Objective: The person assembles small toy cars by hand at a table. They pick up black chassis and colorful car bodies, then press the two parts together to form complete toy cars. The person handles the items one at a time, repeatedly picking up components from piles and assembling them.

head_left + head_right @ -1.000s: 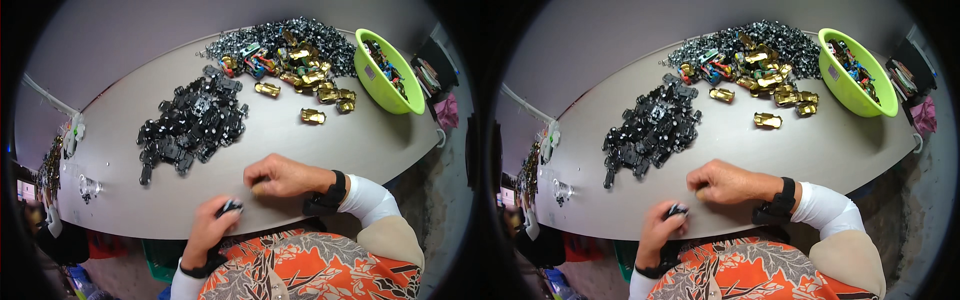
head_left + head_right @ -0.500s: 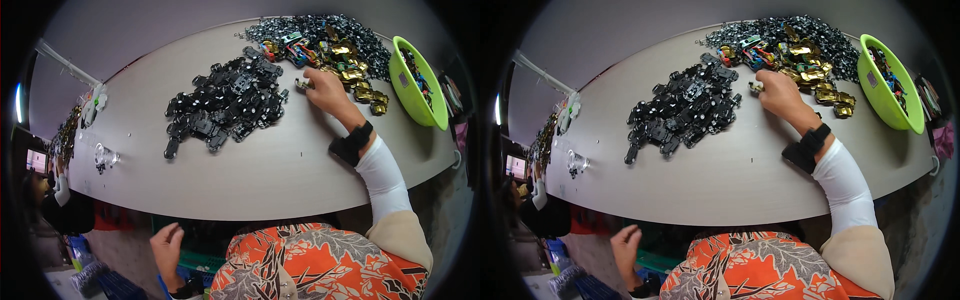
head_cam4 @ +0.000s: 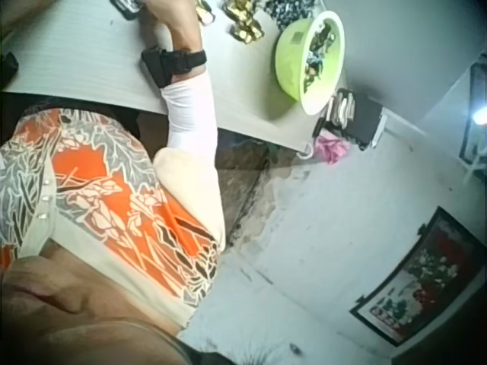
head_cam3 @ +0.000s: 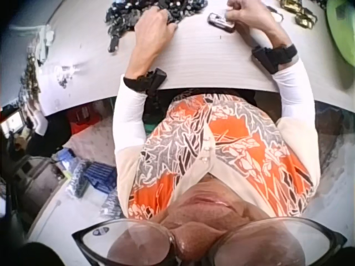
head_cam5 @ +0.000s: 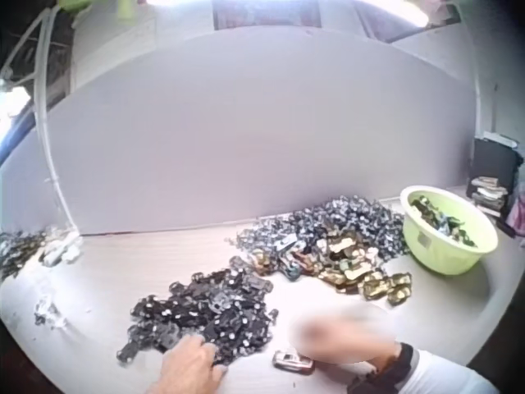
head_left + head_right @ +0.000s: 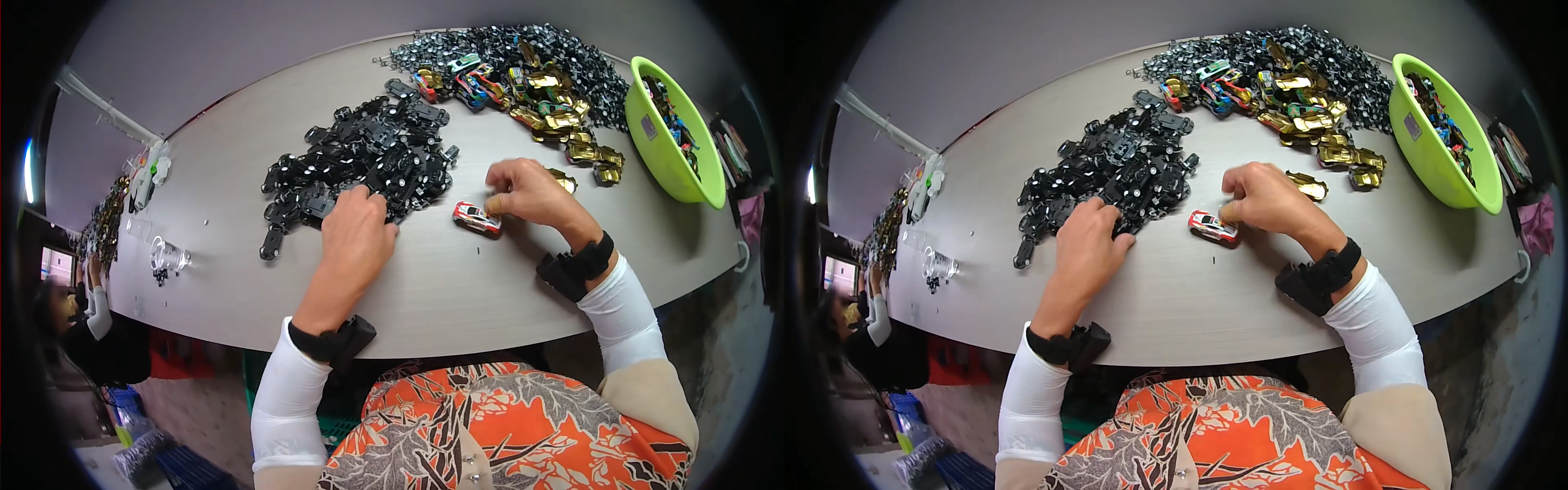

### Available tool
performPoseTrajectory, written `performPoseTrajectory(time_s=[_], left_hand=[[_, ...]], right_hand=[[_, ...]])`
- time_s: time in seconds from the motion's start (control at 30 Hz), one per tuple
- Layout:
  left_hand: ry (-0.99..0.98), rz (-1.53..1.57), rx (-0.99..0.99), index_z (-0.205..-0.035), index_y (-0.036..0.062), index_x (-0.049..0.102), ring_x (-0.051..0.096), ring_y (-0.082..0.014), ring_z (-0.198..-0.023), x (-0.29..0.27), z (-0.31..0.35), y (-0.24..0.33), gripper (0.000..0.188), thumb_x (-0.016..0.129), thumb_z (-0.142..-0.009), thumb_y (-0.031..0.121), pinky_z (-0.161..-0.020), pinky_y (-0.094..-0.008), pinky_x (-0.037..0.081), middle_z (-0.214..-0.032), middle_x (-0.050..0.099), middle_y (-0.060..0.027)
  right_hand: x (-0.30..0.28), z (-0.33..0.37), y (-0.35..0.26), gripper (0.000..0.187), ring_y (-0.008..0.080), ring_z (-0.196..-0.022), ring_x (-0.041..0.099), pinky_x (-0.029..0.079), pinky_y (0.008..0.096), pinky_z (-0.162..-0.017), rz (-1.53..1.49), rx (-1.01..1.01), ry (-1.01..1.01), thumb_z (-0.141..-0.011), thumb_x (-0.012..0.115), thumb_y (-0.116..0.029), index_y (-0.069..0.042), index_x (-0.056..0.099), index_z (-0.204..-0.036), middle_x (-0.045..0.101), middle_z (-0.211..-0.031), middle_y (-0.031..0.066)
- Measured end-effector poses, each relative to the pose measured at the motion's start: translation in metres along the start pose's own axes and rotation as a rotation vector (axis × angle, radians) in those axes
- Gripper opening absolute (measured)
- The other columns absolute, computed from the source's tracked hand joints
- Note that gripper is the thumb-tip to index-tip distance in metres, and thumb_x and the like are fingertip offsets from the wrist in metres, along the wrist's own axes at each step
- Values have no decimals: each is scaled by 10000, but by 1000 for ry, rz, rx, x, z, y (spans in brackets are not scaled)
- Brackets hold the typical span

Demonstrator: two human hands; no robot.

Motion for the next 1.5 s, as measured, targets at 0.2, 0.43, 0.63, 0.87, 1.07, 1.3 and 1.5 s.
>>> performPoseTrajectory(time_s=[0.2,0.43,0.63,0.87,1.07,1.3,1.5], left_hand=[[-49,249,-106,-719,-25,503,545,-307,-669,1,20,3,222,669,-611,77,-627,-358,442,-718,548,-161],[-135,929,-372,-900,-12,524,548,-123,-651,19,36,-13,256,628,-668,-39,-581,-265,448,-763,585,-57],[-237,1383,-488,-992,-25,538,561,-53,-713,38,31,10,291,625,-719,-77,-596,-194,466,-848,597,-31],[-280,1670,-418,-1087,-38,518,612,-114,-839,45,25,35,298,605,-802,-33,-680,-244,546,-943,626,-94],[-274,1807,-462,-1102,-20,526,622,-148,-860,49,23,38,318,604,-794,-25,-658,-285,586,-965,605,-100],[-189,2076,-490,-1190,0,480,611,-230,-945,44,20,28,415,591,-790,-2,-759,-407,570,-1052,592,-143],[-191,2155,-446,-1180,26,479,607,-237,-958,44,19,38,416,618,-789,0,-781,-418,563,-1069,588,-149]], right_hand=[[-15,15,-29,291,351,-762,583,467,420,-680,93,-233,154,-659,640,-130,-4,588,-915,599,-856,171],[20,22,-49,187,389,-712,560,457,444,-633,256,-335,83,-648,638,-88,-9,555,-796,546,-755,178],[36,32,-47,225,51,-665,537,461,206,-597,-854,-81,-167,-758,643,-62,5,594,-968,606,-814,23],[33,34,-45,196,67,-705,548,475,229,-620,-754,-88,-70,-779,606,-35,23,591,-966,605,-837,33],[21,42,-68,254,86,-784,531,449,238,-656,-324,-426,39,-770,637,-43,0,572,-1011,574,-918,29],[16,33,-38,320,48,-714,526,457,204,-610,-1008,-49,-24,-786,604,-4,-15,489,-1084,547,-892,35],[13,42,-52,356,49,-752,520,454,207,-662,-906,-261,166,-796,598,-5,-35,445,-1117,548,-893,20]])
Point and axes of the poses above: each hand's wrist, its own z-axis away from the middle knuckle, its own x-axis out of the palm, y = z × x, the point moved 9 cm from there along -z, towards the middle knuckle
